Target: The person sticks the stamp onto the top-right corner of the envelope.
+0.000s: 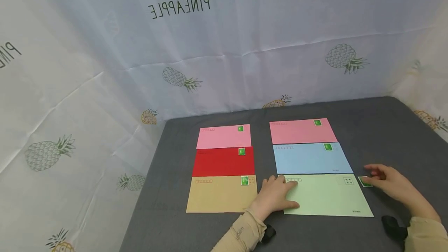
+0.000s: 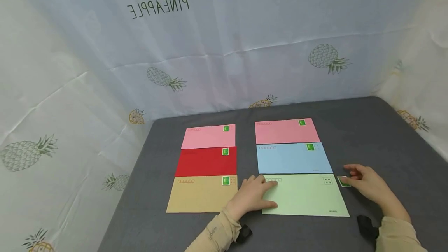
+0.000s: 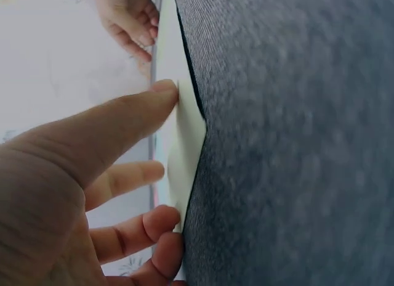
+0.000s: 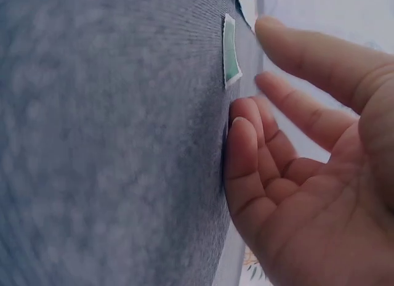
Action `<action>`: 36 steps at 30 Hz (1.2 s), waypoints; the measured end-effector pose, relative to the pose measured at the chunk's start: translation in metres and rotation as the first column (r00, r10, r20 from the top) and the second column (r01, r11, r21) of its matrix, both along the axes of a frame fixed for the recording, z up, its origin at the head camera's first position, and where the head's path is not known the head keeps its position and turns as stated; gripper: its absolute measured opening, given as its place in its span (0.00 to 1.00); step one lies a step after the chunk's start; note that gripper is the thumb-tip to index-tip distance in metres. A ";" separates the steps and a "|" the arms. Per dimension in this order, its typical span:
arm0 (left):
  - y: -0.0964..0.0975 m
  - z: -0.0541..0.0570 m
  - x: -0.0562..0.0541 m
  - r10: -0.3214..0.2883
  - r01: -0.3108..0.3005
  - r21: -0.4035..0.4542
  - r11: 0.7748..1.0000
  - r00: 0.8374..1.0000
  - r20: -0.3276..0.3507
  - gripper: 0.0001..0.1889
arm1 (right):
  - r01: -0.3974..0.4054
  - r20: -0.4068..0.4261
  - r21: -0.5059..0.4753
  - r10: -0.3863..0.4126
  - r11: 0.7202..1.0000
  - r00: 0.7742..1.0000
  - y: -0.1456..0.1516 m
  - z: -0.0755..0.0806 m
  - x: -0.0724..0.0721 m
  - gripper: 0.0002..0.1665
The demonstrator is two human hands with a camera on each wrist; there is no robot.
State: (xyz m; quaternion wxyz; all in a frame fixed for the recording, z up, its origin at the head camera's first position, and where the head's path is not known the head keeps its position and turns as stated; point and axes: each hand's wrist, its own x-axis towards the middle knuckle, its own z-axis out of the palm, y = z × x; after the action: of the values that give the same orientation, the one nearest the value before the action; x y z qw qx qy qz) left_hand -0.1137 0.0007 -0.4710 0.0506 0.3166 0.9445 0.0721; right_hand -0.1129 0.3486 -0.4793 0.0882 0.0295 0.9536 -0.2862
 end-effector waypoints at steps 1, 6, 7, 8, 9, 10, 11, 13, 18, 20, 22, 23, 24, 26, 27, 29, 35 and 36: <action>0.001 0.000 0.000 0.008 -0.008 -0.003 1.000 1.000 -0.001 0.30 | -0.002 -0.003 0.008 0.002 1.000 1.000 -0.001 0.000 0.000 0.39; 0.004 0.000 0.003 0.041 -0.041 -0.009 0.999 0.999 -0.003 0.30 | -0.008 -0.026 0.041 0.009 0.999 1.000 -0.004 -0.001 -0.002 0.38; 0.005 -0.001 0.003 0.048 -0.048 -0.011 0.999 0.999 -0.003 0.29 | -0.005 -0.032 0.044 0.007 0.999 0.999 -0.005 -0.001 -0.002 0.37; 0.006 -0.001 0.003 0.053 -0.053 -0.011 0.999 0.999 -0.003 0.29 | -0.002 -0.033 0.044 0.003 0.999 0.999 -0.006 -0.001 -0.002 0.37; 0.006 -0.002 0.004 0.057 -0.057 -0.012 0.998 0.998 -0.005 0.29 | 0.006 -0.034 0.045 -0.004 0.999 0.999 -0.006 -0.002 -0.002 0.36; 0.006 -0.002 0.004 0.060 -0.060 -0.010 0.998 0.998 -0.005 0.28 | 0.013 -0.035 0.046 -0.011 0.999 0.999 -0.007 -0.002 -0.003 0.36; 0.007 -0.003 0.004 0.061 -0.061 -0.009 0.998 0.998 -0.008 0.28 | 0.019 -0.037 0.046 -0.018 0.999 0.999 -0.007 -0.002 -0.003 0.35; 0.007 -0.003 0.005 0.061 -0.061 -0.006 0.998 0.998 -0.017 0.27 | 0.029 -0.041 0.044 -0.027 0.999 0.999 -0.008 -0.003 -0.003 0.33; 0.005 -0.002 0.007 0.054 -0.054 0.001 0.999 0.998 -0.027 0.26 | 0.043 -0.039 0.044 -0.041 0.998 0.998 -0.008 -0.005 -0.002 0.31; 0.005 -0.002 0.007 0.053 -0.053 0.002 0.999 0.998 -0.027 0.26 | 0.045 -0.039 0.043 -0.043 0.998 0.998 -0.009 -0.006 -0.002 0.32; 0.004 -0.001 0.007 0.048 -0.048 0.002 0.999 0.999 -0.024 0.26 | 0.048 -0.044 0.045 -0.046 0.998 0.998 -0.010 -0.007 -0.002 0.32; 0.004 -0.001 0.007 0.045 -0.045 0.002 0.999 0.999 -0.024 0.26 | 0.049 -0.048 0.047 -0.047 0.998 0.998 -0.011 -0.008 -0.002 0.32; 0.004 -0.001 0.006 0.040 -0.040 0.002 0.999 0.999 -0.024 0.26 | 0.051 -0.052 0.048 -0.048 0.998 0.997 -0.012 -0.008 -0.002 0.31; 0.003 -0.001 0.006 0.030 -0.030 0.002 1.000 0.999 -0.029 0.26 | 0.053 -0.058 0.053 -0.050 0.997 0.997 -0.013 -0.008 -0.002 0.29; 0.003 -0.002 0.006 0.025 -0.025 0.003 1.000 0.999 -0.032 0.25 | 0.056 -0.057 0.053 -0.053 0.997 0.997 -0.013 -0.008 -0.002 0.28; 0.003 -0.002 0.006 0.020 -0.020 0.006 1.000 0.999 -0.042 0.25 | 0.054 -0.056 0.051 -0.052 0.997 0.997 -0.013 -0.007 -0.002 0.25; 0.004 -0.003 0.006 0.037 -0.036 0.024 0.999 0.999 -0.035 0.25 | 0.043 -0.050 0.043 -0.041 0.998 0.998 -0.013 -0.006 -0.002 0.20; 0.004 -0.004 0.006 0.040 -0.039 0.025 0.999 0.999 -0.032 0.25 | 0.044 -0.047 0.043 -0.042 0.998 0.998 -0.013 -0.006 -0.002 0.20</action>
State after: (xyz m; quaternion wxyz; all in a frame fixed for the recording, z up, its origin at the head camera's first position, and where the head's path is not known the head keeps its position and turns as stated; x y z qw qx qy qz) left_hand -0.1080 0.0043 -0.4747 0.0299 0.2995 0.9503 0.0792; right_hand -0.1145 0.3357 -0.4848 0.0594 0.0451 0.9606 -0.2677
